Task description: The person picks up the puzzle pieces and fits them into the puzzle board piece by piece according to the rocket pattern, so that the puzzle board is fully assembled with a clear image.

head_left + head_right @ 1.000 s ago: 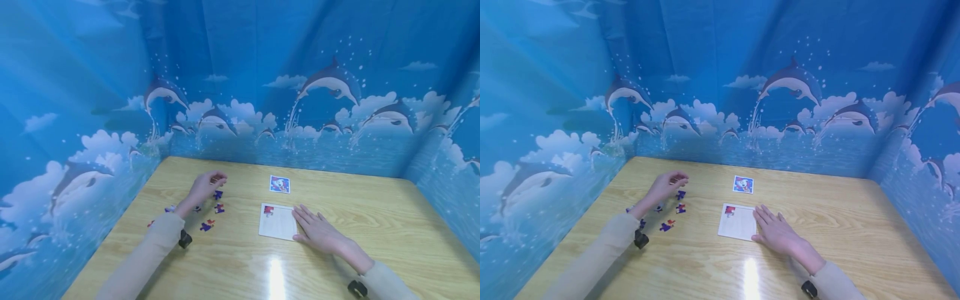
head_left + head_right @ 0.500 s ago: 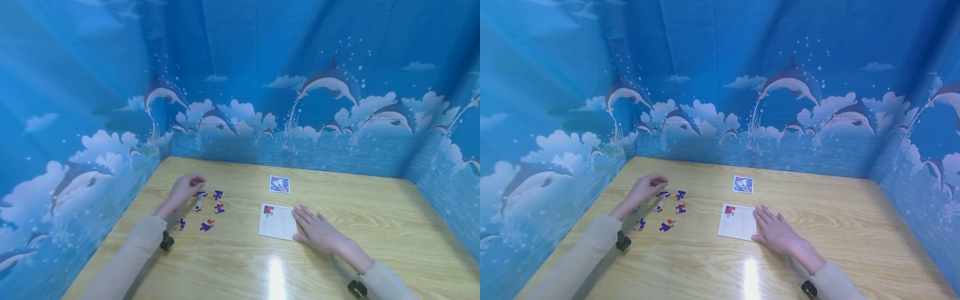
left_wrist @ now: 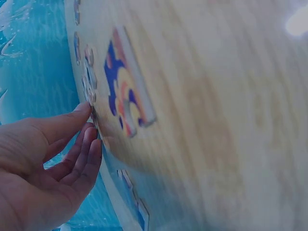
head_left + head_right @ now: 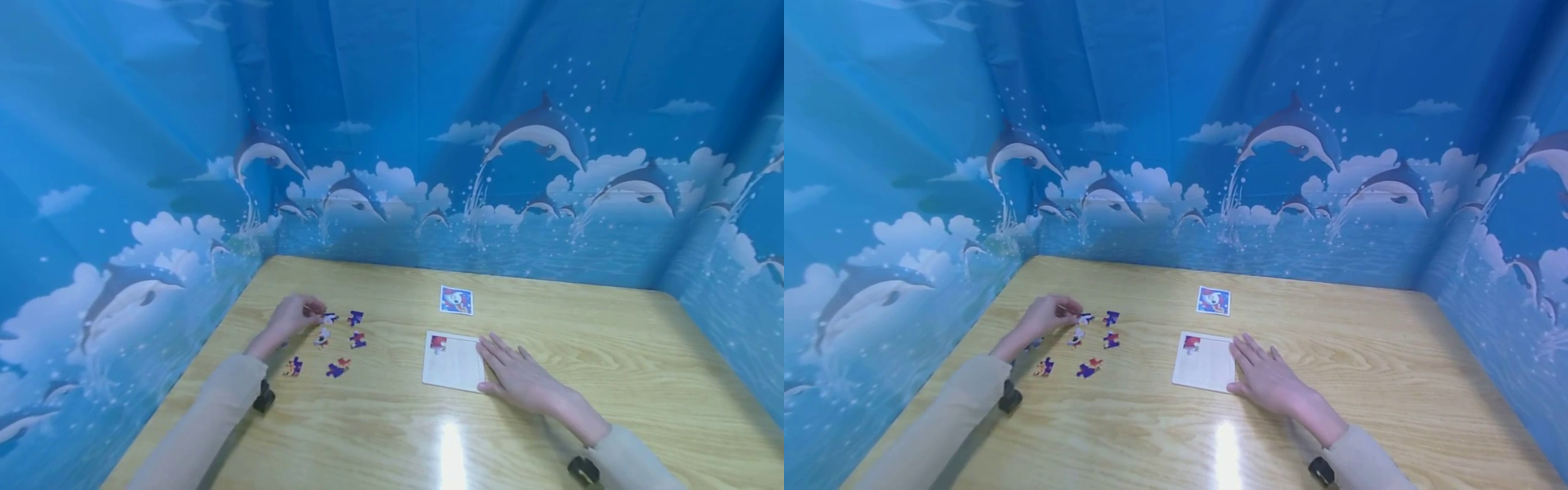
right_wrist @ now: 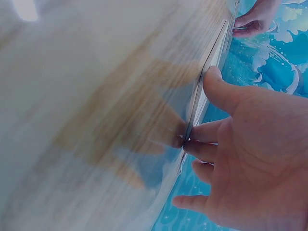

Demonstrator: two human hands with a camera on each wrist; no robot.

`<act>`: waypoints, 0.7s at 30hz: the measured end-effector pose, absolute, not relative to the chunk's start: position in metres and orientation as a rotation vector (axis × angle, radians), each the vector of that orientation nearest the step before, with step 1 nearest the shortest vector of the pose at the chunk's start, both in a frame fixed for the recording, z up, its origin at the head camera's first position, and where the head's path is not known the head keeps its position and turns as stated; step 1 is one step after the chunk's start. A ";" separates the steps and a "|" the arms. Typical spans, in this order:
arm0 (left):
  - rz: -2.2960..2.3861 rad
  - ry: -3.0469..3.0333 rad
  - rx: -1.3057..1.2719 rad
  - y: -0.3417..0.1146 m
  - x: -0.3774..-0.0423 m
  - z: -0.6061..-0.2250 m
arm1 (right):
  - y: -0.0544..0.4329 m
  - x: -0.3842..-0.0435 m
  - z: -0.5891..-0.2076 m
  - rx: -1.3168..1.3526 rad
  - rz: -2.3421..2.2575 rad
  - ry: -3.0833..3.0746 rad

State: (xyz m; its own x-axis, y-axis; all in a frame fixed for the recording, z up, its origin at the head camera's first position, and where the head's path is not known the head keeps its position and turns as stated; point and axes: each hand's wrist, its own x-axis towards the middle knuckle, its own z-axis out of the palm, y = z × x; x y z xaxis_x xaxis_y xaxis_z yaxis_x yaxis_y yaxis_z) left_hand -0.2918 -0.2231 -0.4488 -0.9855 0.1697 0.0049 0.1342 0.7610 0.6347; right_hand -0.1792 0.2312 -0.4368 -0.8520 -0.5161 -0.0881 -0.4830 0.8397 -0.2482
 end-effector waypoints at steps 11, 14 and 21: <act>0.943 2.894 0.301 -0.220 -0.295 -0.442 | 0.231 -0.179 -0.435 -0.778 -0.337 2.863; 0.945 2.921 0.310 -0.219 -0.295 -0.440 | 0.231 -0.179 -0.434 -0.784 -0.338 2.866; 1.033 2.937 0.286 -0.217 -0.295 -0.431 | 0.231 -0.179 -0.436 -0.784 -0.319 2.868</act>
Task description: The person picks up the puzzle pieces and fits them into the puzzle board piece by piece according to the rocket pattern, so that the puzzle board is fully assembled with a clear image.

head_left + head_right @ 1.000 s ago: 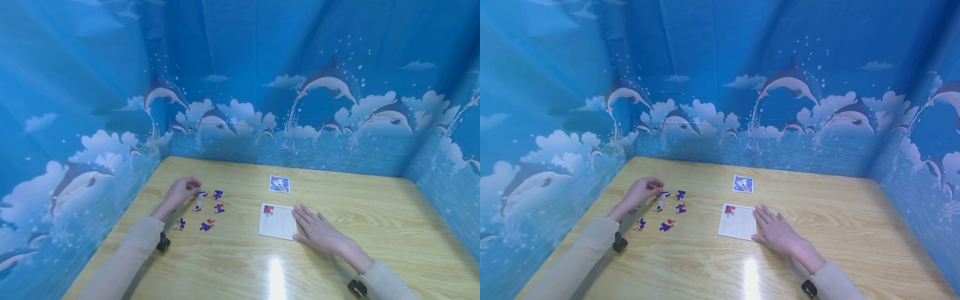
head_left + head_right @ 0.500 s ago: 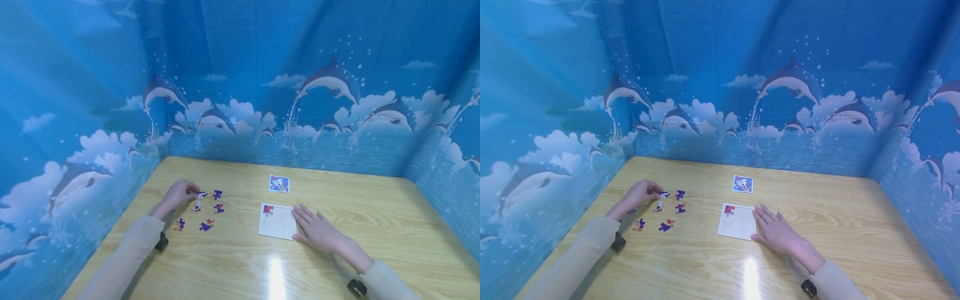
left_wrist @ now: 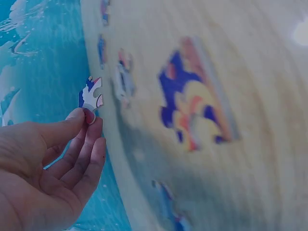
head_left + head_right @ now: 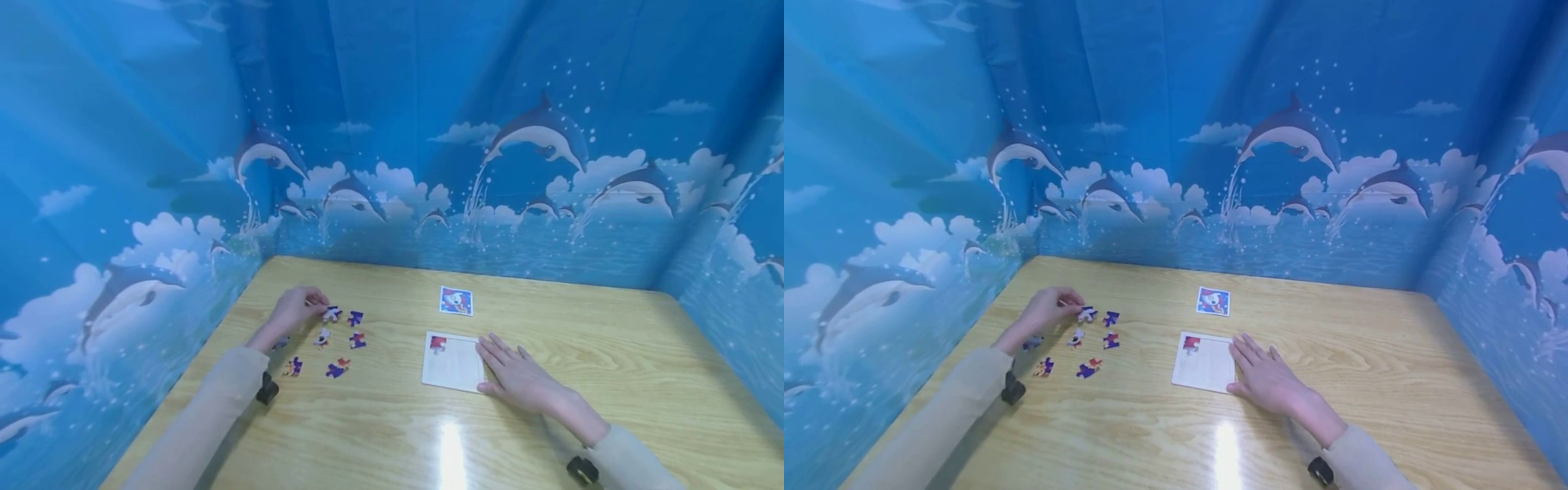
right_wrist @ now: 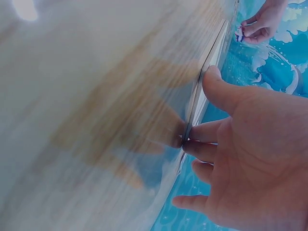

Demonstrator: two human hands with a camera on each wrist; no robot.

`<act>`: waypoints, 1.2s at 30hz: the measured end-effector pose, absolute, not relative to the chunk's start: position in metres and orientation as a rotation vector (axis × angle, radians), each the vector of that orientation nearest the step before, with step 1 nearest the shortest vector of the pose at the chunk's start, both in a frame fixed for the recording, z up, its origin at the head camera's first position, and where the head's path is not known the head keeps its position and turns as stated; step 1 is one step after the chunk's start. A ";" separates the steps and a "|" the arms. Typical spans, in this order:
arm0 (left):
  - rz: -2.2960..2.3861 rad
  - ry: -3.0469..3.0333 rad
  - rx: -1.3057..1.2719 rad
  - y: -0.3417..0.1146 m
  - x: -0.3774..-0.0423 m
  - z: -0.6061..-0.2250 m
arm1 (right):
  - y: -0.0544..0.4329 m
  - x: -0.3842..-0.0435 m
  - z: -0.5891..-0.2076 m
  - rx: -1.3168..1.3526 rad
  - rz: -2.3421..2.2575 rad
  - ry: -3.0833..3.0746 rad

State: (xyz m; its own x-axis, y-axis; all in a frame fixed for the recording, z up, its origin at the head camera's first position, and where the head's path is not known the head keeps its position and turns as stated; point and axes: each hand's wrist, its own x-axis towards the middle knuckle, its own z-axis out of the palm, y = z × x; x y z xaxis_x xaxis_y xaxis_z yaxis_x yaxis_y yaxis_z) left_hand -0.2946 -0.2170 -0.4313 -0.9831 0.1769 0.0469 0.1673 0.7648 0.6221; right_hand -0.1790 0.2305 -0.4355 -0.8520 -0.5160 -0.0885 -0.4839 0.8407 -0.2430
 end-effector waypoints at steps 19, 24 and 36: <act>1.110 2.783 0.446 -0.158 -0.312 -0.411 | 0.232 -0.178 -0.436 -0.776 -0.341 2.867; 1.149 2.719 0.455 -0.135 -0.316 -0.409 | 0.232 -0.178 -0.435 -0.777 -0.340 2.866; 1.168 2.548 0.526 -0.076 -0.321 -0.399 | 0.232 -0.180 -0.436 -0.778 -0.320 2.866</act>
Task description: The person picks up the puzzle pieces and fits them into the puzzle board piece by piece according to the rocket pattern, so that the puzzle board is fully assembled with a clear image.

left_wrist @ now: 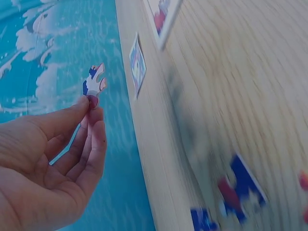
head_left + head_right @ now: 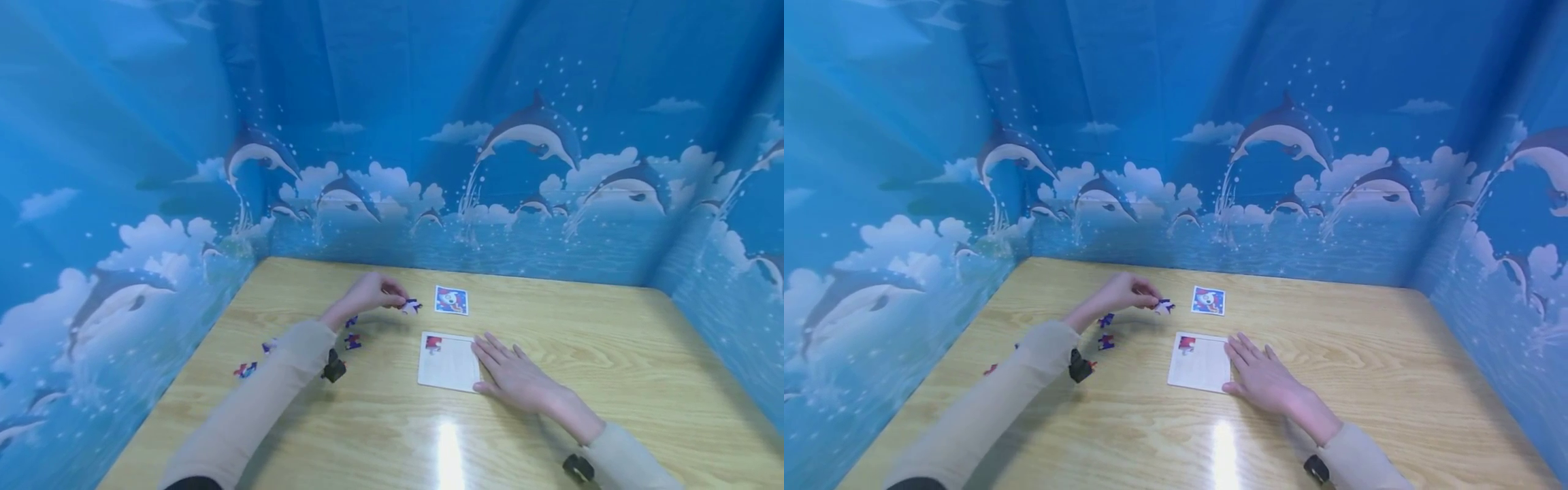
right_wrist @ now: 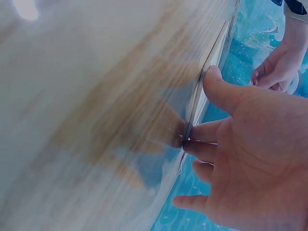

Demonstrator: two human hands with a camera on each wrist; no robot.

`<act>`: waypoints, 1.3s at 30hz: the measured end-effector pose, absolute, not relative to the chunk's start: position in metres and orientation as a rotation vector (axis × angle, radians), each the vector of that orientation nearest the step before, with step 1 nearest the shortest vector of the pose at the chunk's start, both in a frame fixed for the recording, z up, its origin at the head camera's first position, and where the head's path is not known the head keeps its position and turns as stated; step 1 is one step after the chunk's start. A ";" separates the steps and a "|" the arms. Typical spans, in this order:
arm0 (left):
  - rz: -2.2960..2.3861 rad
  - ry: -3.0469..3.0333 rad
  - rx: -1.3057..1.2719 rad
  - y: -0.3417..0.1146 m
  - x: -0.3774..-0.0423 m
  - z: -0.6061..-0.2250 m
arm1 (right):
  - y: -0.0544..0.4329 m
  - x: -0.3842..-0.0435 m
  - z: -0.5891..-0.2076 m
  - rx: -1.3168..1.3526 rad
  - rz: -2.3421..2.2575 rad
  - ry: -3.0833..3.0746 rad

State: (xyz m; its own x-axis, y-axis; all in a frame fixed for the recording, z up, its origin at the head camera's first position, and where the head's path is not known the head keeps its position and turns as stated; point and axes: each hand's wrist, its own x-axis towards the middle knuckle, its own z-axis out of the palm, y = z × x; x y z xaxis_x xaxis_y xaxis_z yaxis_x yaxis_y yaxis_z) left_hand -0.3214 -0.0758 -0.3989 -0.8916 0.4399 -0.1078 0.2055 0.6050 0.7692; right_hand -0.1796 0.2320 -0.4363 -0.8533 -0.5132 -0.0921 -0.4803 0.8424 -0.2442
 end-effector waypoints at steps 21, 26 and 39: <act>0.997 2.519 0.744 0.006 -0.307 -0.428 | 0.232 -0.179 -0.436 -0.797 -0.306 2.897; 0.908 2.532 0.759 0.008 -0.303 -0.431 | 0.232 -0.179 -0.437 -0.804 -0.302 2.901; 0.848 2.543 0.675 0.012 -0.301 -0.441 | 0.232 -0.180 -0.436 -0.789 -0.299 2.888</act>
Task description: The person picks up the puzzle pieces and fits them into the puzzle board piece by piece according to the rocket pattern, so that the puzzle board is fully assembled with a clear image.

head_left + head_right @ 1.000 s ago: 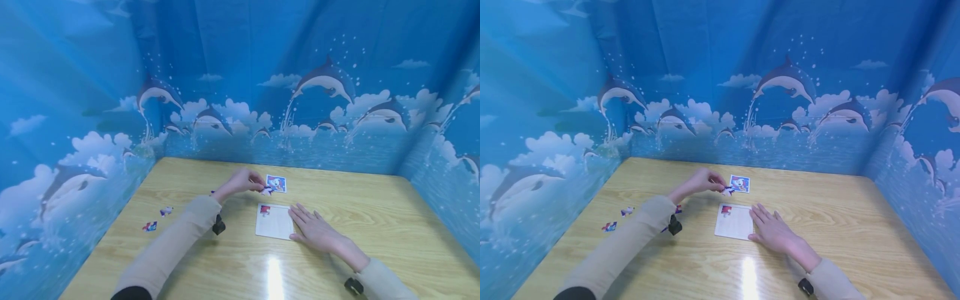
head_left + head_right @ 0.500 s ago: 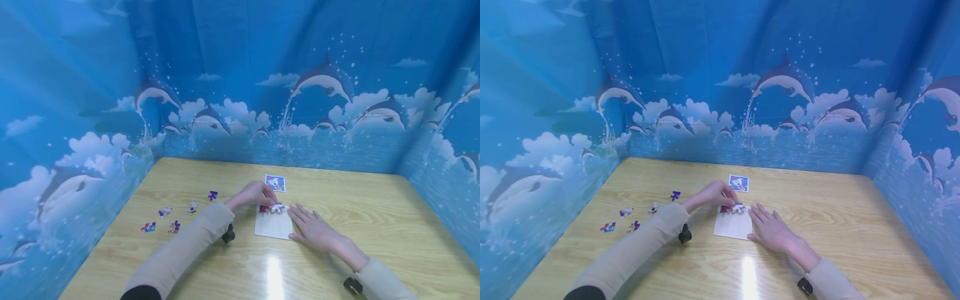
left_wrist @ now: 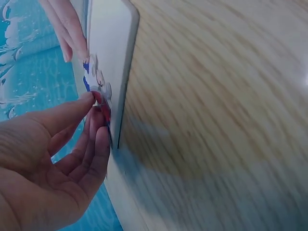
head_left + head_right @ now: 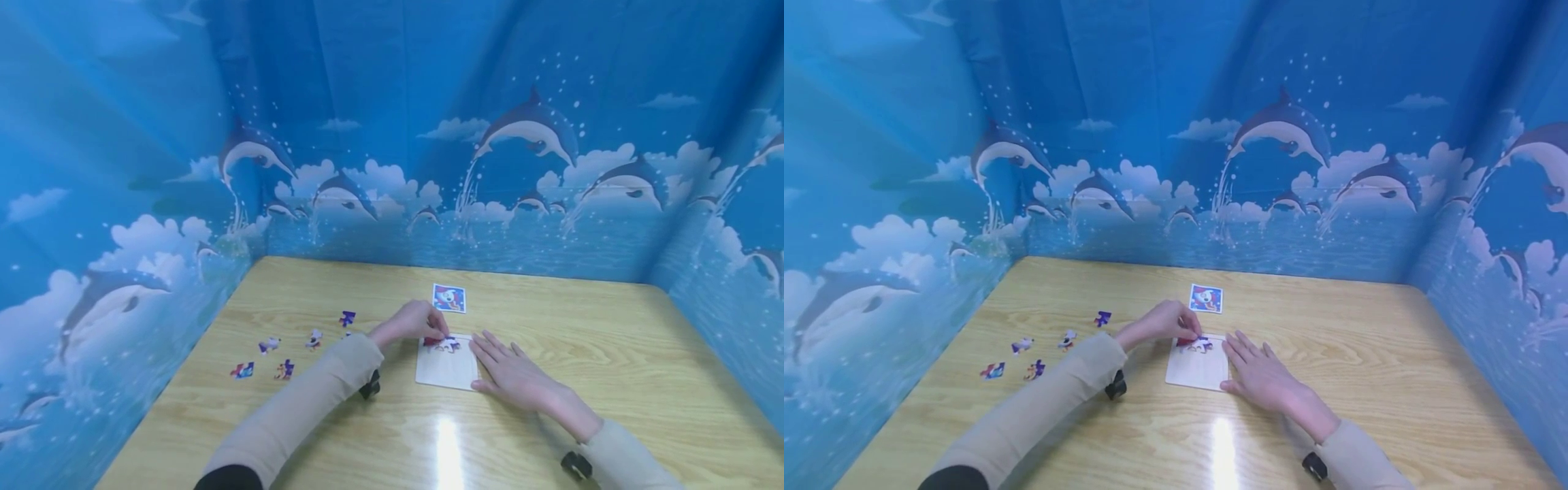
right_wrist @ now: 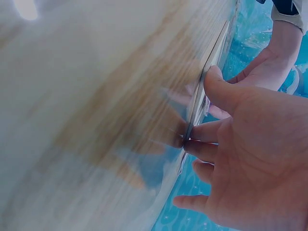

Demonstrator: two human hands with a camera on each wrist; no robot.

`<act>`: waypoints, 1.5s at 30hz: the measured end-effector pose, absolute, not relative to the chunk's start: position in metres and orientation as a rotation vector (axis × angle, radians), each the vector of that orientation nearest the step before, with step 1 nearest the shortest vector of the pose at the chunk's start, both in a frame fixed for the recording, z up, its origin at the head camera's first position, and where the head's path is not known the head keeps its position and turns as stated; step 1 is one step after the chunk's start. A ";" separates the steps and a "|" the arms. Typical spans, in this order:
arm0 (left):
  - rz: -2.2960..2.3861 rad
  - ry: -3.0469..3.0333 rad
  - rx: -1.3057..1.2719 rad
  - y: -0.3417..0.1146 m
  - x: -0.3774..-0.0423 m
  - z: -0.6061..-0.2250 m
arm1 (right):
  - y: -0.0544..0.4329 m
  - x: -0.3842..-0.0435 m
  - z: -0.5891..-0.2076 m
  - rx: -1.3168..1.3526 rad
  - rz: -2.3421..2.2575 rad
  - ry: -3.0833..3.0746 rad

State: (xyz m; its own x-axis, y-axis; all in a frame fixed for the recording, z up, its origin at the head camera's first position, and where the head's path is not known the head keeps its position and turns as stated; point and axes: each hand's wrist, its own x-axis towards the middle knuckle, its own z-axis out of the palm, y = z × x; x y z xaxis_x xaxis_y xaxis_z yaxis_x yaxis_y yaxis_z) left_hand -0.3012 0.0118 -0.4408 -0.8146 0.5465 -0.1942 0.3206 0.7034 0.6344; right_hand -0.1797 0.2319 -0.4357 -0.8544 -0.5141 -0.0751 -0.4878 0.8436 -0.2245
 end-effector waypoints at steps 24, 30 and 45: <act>0.801 2.622 0.741 0.014 -0.296 -0.440 | 0.231 -0.180 -0.433 -0.788 -0.302 2.890; 0.742 2.680 0.693 0.017 -0.294 -0.440 | 0.231 -0.180 -0.434 -0.791 -0.290 2.894; 0.919 2.665 0.623 -0.001 -0.301 -0.437 | 0.231 -0.181 -0.436 -0.785 -0.294 2.882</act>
